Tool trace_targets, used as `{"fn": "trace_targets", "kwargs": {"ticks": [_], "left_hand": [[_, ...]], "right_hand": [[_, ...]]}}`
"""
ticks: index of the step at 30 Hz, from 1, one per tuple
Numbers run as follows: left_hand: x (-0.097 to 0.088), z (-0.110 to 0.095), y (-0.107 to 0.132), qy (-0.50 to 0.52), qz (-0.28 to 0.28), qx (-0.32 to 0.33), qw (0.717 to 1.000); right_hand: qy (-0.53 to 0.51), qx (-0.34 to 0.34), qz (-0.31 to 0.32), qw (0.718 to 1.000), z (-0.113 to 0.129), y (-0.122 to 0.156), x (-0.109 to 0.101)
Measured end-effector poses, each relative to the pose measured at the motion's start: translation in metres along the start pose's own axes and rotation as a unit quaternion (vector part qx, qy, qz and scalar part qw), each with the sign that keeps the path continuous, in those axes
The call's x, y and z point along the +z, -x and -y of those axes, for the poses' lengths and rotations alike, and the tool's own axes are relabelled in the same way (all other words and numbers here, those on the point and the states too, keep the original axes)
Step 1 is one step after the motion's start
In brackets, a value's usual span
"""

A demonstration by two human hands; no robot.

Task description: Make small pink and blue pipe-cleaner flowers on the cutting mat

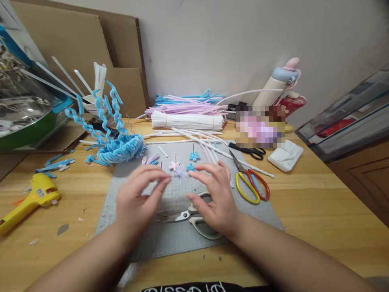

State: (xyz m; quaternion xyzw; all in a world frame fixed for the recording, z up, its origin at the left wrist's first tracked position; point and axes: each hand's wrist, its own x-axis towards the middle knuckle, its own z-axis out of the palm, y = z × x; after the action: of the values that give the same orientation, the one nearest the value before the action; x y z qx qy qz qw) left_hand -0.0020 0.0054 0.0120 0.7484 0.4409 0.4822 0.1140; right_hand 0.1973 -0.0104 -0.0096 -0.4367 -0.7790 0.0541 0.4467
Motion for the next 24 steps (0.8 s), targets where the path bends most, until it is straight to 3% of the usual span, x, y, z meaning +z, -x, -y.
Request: {"fn": "trace_targets", "kwargs": {"ticks": [2, 5, 8, 9, 11, 13, 14, 17, 19, 21, 22, 24], "left_hand": [[-0.005, 0.006, -0.019, -0.059, -0.048, -0.037, 0.996], [-0.006, 0.016, -0.053, -0.11, -0.007, -0.091, 0.99], [0.002, 0.022, -0.081, -0.025, 0.006, -0.181, 0.983], [0.004, 0.022, -0.088, 0.067, 0.009, -0.242, 0.968], [0.007, 0.02, -0.095, 0.251, 0.046, -0.341, 0.905], [0.008, 0.016, -0.097, 0.349, 0.103, -0.382, 0.849], [0.008, 0.015, -0.097, 0.358, 0.128, -0.385, 0.841], [0.01, 0.015, -0.094, 0.338, 0.155, -0.378, 0.847], [0.014, 0.019, -0.095, 0.309, 0.137, -0.367, 0.866], [0.021, 0.025, -0.097, 0.147, 0.121, -0.299, 0.935], [0.025, 0.028, -0.099, 0.016, 0.121, -0.239, 0.963], [0.033, 0.036, -0.102, -0.202, 0.142, -0.137, 0.959]], "right_hand": [[-0.012, 0.01, -0.047, 0.999, -0.003, -0.001, -0.001], [-0.028, 0.029, -0.071, 0.997, -0.006, -0.003, -0.001], [-0.044, 0.034, -0.068, 0.996, -0.006, -0.003, 0.0], [-0.049, 0.036, -0.07, 0.996, -0.006, -0.002, 0.0], [-0.058, 0.04, -0.08, 0.994, -0.005, -0.002, 0.0], [-0.064, 0.044, -0.086, 0.993, -0.006, -0.001, 0.001], [-0.067, 0.045, -0.086, 0.993, -0.006, -0.001, 0.001], [-0.073, 0.047, -0.084, 0.993, -0.008, -0.002, 0.002], [-0.078, 0.046, -0.086, 0.992, -0.008, -0.003, 0.001], [-0.082, 0.042, -0.085, 0.992, -0.007, -0.003, 0.0], [-0.084, 0.04, -0.084, 0.992, -0.006, -0.002, -0.001], [-0.089, 0.036, -0.089, 0.991, -0.005, -0.001, -0.002]]}}
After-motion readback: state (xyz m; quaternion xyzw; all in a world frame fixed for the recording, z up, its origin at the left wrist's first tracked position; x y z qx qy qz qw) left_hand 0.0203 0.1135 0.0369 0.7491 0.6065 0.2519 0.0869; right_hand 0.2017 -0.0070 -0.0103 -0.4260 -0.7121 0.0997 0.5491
